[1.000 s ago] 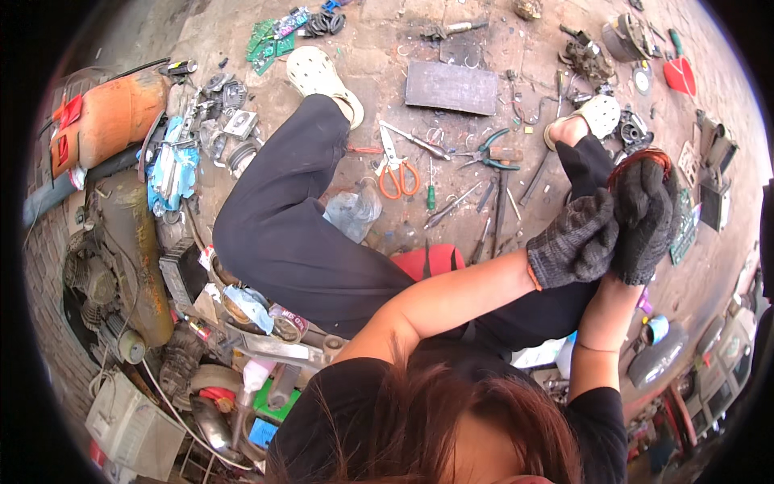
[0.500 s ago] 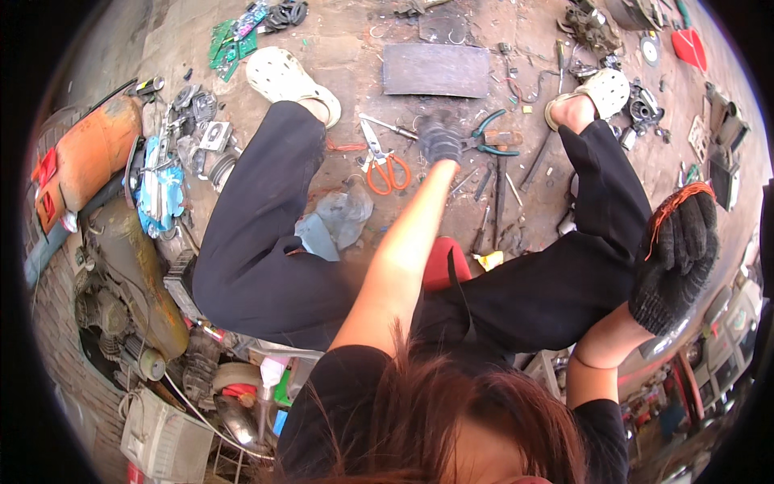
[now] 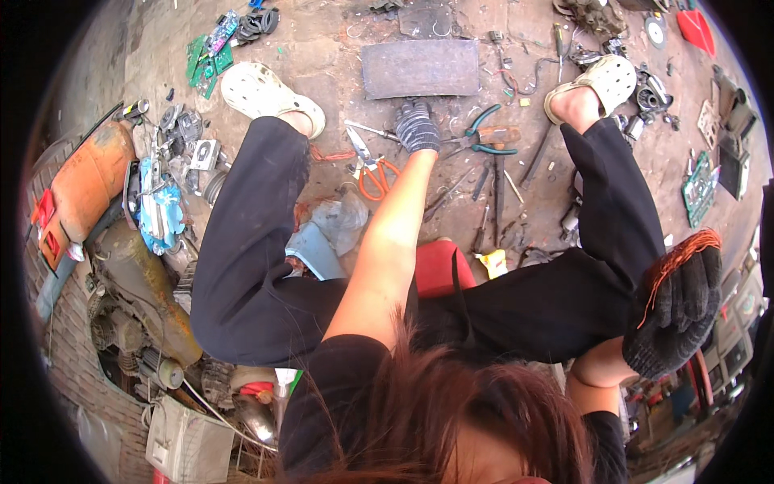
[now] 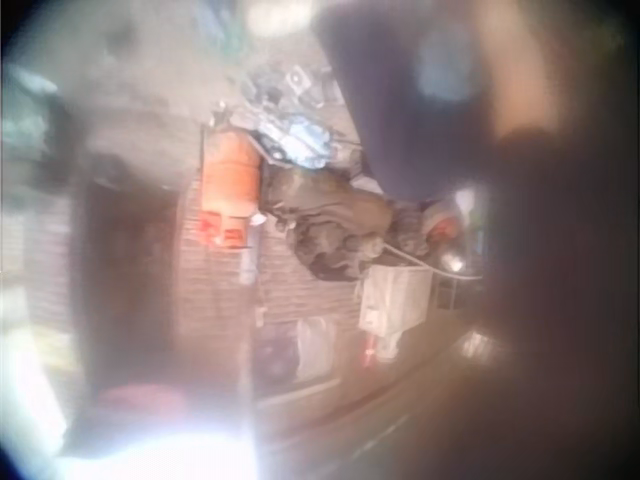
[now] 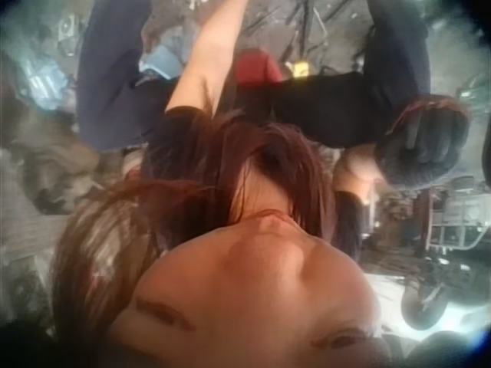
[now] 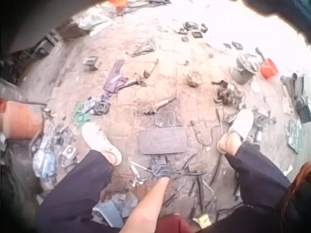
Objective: The person sits cross-legged on the floor and winds copper wire around a cylindrical core to form a coil. They repeatedly wrap the wire by hand, occasionally adjusting the coil and picking up additional wire segments from the floor.
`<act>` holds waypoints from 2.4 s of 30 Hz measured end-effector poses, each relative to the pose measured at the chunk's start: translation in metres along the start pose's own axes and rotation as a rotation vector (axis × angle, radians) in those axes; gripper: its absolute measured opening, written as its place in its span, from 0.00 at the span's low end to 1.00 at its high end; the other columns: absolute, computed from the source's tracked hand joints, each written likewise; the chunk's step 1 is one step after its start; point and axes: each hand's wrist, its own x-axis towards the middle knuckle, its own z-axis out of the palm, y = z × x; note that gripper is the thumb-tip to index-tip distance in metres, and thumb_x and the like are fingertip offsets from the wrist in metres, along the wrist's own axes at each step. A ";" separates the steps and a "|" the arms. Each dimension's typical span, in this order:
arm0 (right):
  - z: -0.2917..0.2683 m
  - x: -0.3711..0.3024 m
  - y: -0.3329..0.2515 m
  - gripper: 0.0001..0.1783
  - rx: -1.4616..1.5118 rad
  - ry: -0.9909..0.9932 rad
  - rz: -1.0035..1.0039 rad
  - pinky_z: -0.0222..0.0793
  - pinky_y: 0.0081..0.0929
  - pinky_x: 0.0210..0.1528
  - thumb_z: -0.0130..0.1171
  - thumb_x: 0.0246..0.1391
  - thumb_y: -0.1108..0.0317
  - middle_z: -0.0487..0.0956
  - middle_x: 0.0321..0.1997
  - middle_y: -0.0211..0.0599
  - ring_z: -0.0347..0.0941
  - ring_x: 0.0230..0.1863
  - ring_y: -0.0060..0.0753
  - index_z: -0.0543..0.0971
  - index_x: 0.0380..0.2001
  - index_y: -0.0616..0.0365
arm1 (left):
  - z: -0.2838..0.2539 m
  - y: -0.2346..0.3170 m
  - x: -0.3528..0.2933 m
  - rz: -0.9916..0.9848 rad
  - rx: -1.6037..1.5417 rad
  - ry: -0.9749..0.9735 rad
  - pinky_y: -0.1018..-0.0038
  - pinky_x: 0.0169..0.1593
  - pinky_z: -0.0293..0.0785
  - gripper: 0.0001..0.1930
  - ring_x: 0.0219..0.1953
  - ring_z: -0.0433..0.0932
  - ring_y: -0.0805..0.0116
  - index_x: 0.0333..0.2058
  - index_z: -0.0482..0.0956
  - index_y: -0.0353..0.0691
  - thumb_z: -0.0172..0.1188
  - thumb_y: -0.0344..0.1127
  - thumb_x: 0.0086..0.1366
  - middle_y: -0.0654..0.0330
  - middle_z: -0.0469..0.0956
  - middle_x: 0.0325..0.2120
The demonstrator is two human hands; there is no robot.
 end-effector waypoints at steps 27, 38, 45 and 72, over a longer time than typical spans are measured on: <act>0.027 -0.024 0.010 0.28 -0.502 0.811 -0.026 0.73 0.36 0.38 0.28 0.61 0.58 0.68 0.53 0.48 0.72 0.42 0.37 0.52 0.60 0.63 | -0.018 -0.050 -0.021 0.024 -0.494 -0.049 0.59 0.40 0.69 0.11 0.33 0.74 0.52 0.36 0.75 0.39 0.57 0.34 0.52 0.49 0.75 0.28; 0.025 -0.017 0.000 0.33 -0.228 0.790 0.062 0.68 0.28 0.24 0.28 0.61 0.46 0.75 0.40 0.43 0.72 0.29 0.32 0.56 0.59 0.60 | 0.004 0.016 -0.011 -0.097 -0.520 0.128 0.61 0.40 0.69 0.07 0.35 0.75 0.51 0.28 0.80 0.44 0.57 0.37 0.51 0.49 0.77 0.28; 0.025 -0.013 0.006 0.29 -0.365 0.643 0.020 0.69 0.32 0.32 0.35 0.59 0.53 0.72 0.46 0.43 0.71 0.36 0.33 0.57 0.59 0.59 | -0.010 0.035 -0.035 0.102 -0.247 0.057 0.60 0.44 0.66 0.09 0.38 0.73 0.51 0.32 0.76 0.41 0.53 0.38 0.55 0.49 0.75 0.32; 0.028 -0.017 0.005 0.28 -0.305 0.603 -0.027 0.68 0.30 0.40 0.45 0.53 0.62 0.70 0.49 0.44 0.70 0.42 0.35 0.59 0.57 0.60 | -0.005 -0.020 -0.006 0.153 0.175 0.134 0.61 0.43 0.66 0.08 0.39 0.71 0.54 0.28 0.80 0.46 0.55 0.40 0.52 0.53 0.75 0.33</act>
